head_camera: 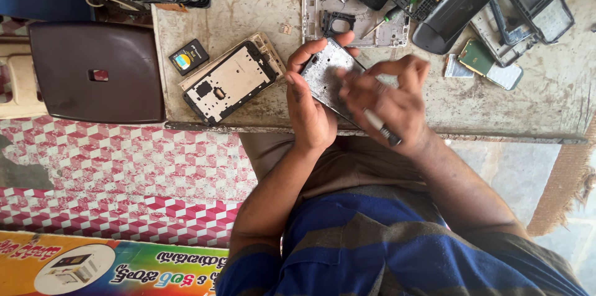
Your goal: The person uses a pen-like tool to scrape and clean the inner surface of a disassembled phone back cover. They repeatedly rub the tool across the surface to remove residue, occasionally lifting the cover to inspect progress.
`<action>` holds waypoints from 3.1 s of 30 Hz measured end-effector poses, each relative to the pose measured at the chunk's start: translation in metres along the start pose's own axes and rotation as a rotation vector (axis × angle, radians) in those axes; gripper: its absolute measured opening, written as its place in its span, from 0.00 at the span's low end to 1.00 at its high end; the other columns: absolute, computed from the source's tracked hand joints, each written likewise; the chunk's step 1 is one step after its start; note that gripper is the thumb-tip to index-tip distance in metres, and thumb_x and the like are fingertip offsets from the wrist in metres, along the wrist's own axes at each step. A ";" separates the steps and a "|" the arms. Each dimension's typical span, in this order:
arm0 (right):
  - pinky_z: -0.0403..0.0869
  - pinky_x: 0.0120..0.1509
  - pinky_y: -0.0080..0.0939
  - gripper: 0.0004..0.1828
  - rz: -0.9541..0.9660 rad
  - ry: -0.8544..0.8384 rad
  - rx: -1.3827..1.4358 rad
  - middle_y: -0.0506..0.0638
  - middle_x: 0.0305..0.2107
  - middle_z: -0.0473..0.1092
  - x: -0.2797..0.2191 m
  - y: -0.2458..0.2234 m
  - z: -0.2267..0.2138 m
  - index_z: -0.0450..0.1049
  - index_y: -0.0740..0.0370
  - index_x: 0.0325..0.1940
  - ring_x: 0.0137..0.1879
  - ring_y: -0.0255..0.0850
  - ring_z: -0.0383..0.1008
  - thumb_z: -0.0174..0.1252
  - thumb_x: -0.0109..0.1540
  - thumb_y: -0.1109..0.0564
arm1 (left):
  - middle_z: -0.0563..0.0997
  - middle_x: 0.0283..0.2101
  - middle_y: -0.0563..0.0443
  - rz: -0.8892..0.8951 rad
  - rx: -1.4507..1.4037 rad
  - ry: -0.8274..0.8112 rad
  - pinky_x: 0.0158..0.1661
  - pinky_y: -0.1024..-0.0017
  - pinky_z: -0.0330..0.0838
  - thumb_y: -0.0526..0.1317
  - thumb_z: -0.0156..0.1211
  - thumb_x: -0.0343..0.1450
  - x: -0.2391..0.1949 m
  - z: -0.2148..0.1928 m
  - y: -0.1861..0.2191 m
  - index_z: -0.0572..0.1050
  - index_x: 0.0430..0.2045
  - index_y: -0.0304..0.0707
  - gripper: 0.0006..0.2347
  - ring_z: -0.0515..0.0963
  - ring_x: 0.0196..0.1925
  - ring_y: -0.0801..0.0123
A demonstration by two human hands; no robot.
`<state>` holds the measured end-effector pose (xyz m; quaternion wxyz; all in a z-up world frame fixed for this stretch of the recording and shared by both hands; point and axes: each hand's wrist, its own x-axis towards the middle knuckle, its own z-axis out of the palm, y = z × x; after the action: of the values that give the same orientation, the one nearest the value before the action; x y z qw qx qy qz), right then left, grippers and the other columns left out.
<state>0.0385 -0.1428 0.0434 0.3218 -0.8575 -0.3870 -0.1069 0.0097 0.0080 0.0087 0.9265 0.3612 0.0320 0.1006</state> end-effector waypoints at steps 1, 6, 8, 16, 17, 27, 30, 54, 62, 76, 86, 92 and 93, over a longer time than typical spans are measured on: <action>0.54 0.62 0.51 0.15 -0.071 0.020 -0.023 0.42 0.53 0.78 0.001 -0.001 -0.001 0.81 0.50 0.49 0.57 0.42 0.73 0.74 0.60 0.56 | 0.74 0.61 0.33 -0.003 0.000 0.002 0.63 0.58 0.70 0.62 0.35 0.83 0.000 0.000 0.001 0.64 0.60 0.37 0.26 0.77 0.59 0.55; 0.57 0.65 0.53 0.16 0.028 0.049 0.058 0.48 0.59 0.76 0.005 -0.006 -0.004 0.78 0.56 0.52 0.61 0.46 0.71 0.69 0.60 0.60 | 0.74 0.62 0.32 0.016 0.042 -0.038 0.63 0.59 0.71 0.62 0.35 0.83 -0.002 0.002 0.002 0.64 0.61 0.37 0.26 0.76 0.59 0.56; 0.56 0.65 0.54 0.14 -0.136 0.072 -0.022 0.44 0.56 0.77 0.007 -0.007 -0.002 0.78 0.49 0.49 0.59 0.42 0.72 0.70 0.60 0.54 | 0.74 0.62 0.33 0.032 0.068 -0.040 0.62 0.59 0.72 0.62 0.35 0.83 -0.003 0.002 0.004 0.64 0.61 0.37 0.27 0.77 0.59 0.56; 0.55 0.66 0.56 0.15 -0.154 0.023 -0.004 0.42 0.57 0.76 0.005 -0.007 -0.005 0.79 0.48 0.49 0.60 0.43 0.71 0.72 0.60 0.51 | 0.73 0.63 0.33 -0.005 0.037 -0.065 0.63 0.58 0.72 0.62 0.36 0.82 -0.003 0.004 0.007 0.64 0.63 0.37 0.28 0.77 0.60 0.56; 0.54 0.65 0.57 0.15 -0.176 0.005 -0.003 0.41 0.56 0.76 0.005 -0.007 -0.005 0.80 0.47 0.48 0.59 0.43 0.71 0.72 0.58 0.49 | 0.73 0.63 0.33 -0.018 0.026 -0.073 0.63 0.58 0.72 0.62 0.36 0.82 -0.003 0.003 0.008 0.63 0.63 0.37 0.28 0.76 0.61 0.56; 0.52 0.69 0.53 0.13 -0.127 0.210 -0.075 0.39 0.58 0.76 0.003 -0.004 0.009 0.78 0.47 0.48 0.61 0.42 0.73 0.73 0.61 0.54 | 0.74 0.63 0.32 -0.037 0.098 -0.101 0.64 0.61 0.71 0.62 0.37 0.83 -0.002 0.008 0.014 0.60 0.70 0.31 0.31 0.76 0.61 0.58; 0.52 0.68 0.54 0.13 0.034 0.104 0.042 0.46 0.59 0.75 0.000 -0.002 -0.005 0.78 0.52 0.47 0.61 0.46 0.73 0.69 0.60 0.60 | 0.73 0.64 0.34 0.015 0.216 -0.142 0.68 0.63 0.69 0.62 0.34 0.83 0.000 0.011 0.015 0.58 0.71 0.31 0.32 0.75 0.63 0.60; 0.51 0.76 0.52 0.16 0.044 0.163 0.020 0.44 0.57 0.77 -0.006 -0.002 -0.001 0.78 0.53 0.49 0.55 0.45 0.73 0.70 0.60 0.65 | 0.73 0.63 0.34 -0.030 0.145 -0.194 0.65 0.58 0.73 0.63 0.38 0.82 -0.004 0.009 0.016 0.60 0.69 0.31 0.32 0.76 0.62 0.56; 0.47 0.74 0.55 0.12 -0.044 0.209 0.060 0.41 0.55 0.77 -0.011 0.007 0.008 0.80 0.52 0.46 0.51 0.40 0.73 0.68 0.60 0.63 | 0.73 0.64 0.35 0.004 0.210 -0.221 0.64 0.60 0.72 0.63 0.34 0.83 -0.002 0.007 0.016 0.60 0.70 0.32 0.31 0.77 0.62 0.57; 0.60 0.66 0.46 0.16 0.054 0.157 0.036 0.49 0.54 0.78 -0.006 0.001 -0.005 0.79 0.57 0.45 0.52 0.45 0.74 0.72 0.55 0.66 | 0.74 0.63 0.32 -0.013 0.142 -0.149 0.66 0.58 0.72 0.61 0.38 0.83 -0.003 0.009 0.011 0.60 0.70 0.31 0.30 0.77 0.62 0.55; 0.51 0.68 0.49 0.15 -0.042 0.246 -0.062 0.42 0.55 0.77 0.003 -0.004 -0.002 0.80 0.51 0.45 0.50 0.41 0.71 0.73 0.56 0.61 | 0.73 0.63 0.33 -0.022 0.100 -0.135 0.64 0.58 0.72 0.58 0.41 0.83 -0.004 0.005 0.009 0.61 0.70 0.31 0.29 0.77 0.62 0.56; 0.56 0.67 0.51 0.17 0.046 0.120 -0.026 0.48 0.55 0.76 0.006 -0.009 -0.014 0.78 0.57 0.46 0.52 0.45 0.72 0.70 0.55 0.66 | 0.74 0.63 0.33 -0.024 0.107 -0.114 0.66 0.59 0.71 0.55 0.41 0.85 -0.002 0.005 0.008 0.61 0.70 0.30 0.26 0.76 0.63 0.56; 0.53 0.69 0.54 0.16 -0.023 0.128 -0.042 0.47 0.56 0.76 0.005 -0.009 -0.014 0.77 0.55 0.47 0.53 0.45 0.71 0.71 0.57 0.64 | 0.74 0.62 0.33 -0.027 0.104 -0.117 0.65 0.59 0.72 0.55 0.42 0.85 -0.003 0.004 0.007 0.61 0.70 0.30 0.26 0.77 0.62 0.56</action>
<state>0.0363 -0.1443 0.0605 0.3266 -0.8509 -0.3734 -0.1732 0.0063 0.0101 0.0168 0.9081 0.4136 -0.0120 0.0652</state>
